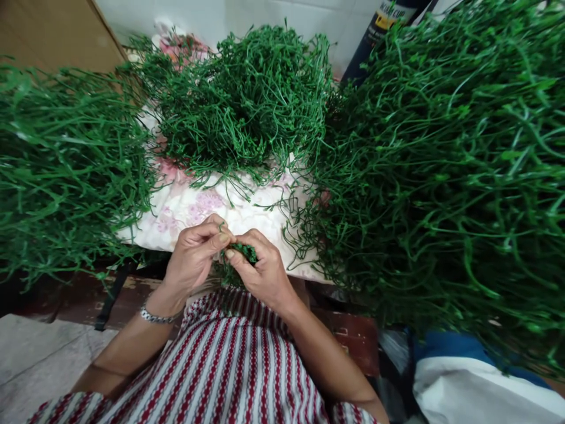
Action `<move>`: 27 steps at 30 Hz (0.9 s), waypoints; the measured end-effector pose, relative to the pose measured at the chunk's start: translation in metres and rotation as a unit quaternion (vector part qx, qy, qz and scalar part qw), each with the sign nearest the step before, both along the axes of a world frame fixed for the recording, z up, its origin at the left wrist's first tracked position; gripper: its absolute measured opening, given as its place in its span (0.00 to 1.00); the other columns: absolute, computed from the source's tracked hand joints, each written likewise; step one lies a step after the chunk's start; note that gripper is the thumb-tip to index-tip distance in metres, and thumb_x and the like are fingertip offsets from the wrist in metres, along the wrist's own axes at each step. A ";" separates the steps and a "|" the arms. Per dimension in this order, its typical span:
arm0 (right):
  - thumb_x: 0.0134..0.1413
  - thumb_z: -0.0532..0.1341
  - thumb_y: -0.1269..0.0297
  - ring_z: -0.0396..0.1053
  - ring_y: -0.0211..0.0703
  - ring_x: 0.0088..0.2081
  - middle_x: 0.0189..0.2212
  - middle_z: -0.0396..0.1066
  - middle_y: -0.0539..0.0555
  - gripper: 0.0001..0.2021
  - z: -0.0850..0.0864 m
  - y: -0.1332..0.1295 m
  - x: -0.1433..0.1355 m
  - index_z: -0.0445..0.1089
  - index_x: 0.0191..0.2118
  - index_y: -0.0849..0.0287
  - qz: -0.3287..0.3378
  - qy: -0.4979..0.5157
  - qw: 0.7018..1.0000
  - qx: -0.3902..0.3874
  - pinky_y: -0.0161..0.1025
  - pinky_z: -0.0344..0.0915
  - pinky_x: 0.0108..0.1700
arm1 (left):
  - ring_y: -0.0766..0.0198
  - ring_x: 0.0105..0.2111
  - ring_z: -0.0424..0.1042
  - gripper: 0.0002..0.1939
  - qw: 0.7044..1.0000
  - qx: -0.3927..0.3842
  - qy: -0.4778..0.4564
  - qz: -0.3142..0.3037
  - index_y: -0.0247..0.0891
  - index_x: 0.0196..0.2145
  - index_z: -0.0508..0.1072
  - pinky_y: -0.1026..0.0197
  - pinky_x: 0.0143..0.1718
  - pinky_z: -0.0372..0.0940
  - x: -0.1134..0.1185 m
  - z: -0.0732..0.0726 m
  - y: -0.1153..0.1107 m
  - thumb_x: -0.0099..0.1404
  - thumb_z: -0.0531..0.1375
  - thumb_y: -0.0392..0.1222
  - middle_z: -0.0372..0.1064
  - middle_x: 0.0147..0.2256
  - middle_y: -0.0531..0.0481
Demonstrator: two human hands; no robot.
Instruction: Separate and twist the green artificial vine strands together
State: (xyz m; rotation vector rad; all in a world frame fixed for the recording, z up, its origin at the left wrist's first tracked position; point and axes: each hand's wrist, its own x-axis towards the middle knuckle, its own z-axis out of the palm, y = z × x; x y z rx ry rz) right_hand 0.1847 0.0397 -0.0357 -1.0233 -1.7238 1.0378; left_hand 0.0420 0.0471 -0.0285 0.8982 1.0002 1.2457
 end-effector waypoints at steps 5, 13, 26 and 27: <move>0.57 0.58 0.67 0.64 0.36 0.32 0.29 0.64 0.50 0.03 0.006 0.005 0.001 0.68 0.36 0.59 0.045 -0.007 0.999 -0.004 0.34 0.60 0.36 | 0.70 0.25 0.60 0.11 0.998 0.020 -0.058 -0.018 0.35 0.19 0.69 0.66 0.24 0.57 -0.004 0.004 0.001 0.56 0.63 0.40 0.60 0.24 0.53; 0.57 0.57 0.57 0.56 0.32 0.24 0.22 0.58 0.47 0.13 0.003 0.009 -0.003 0.63 0.27 0.61 0.084 0.083 0.986 -0.120 0.31 0.55 0.26 | 0.66 0.28 0.65 0.11 0.993 0.023 -0.114 0.009 0.37 0.20 0.69 0.62 0.30 0.61 0.001 0.005 -0.002 0.54 0.63 0.44 0.66 0.24 0.51; 0.56 0.58 0.58 0.68 0.43 0.34 0.30 0.68 0.55 0.10 0.020 0.016 0.024 0.66 0.29 0.59 0.030 0.136 0.989 -0.055 0.42 0.65 0.38 | 0.72 0.17 0.59 0.13 0.989 -0.016 -0.145 -0.009 0.37 0.22 0.62 0.61 0.30 0.64 -0.017 0.011 0.019 0.59 0.59 0.44 0.57 0.14 0.59; 0.55 0.59 0.58 0.69 0.44 0.34 0.31 0.68 0.55 0.09 0.023 0.016 0.029 0.66 0.30 0.58 0.005 0.161 0.985 -0.066 0.43 0.67 0.38 | 0.72 0.17 0.59 0.13 0.990 -0.017 -0.139 0.003 0.37 0.23 0.62 0.61 0.30 0.64 -0.019 0.012 0.021 0.60 0.59 0.45 0.57 0.15 0.59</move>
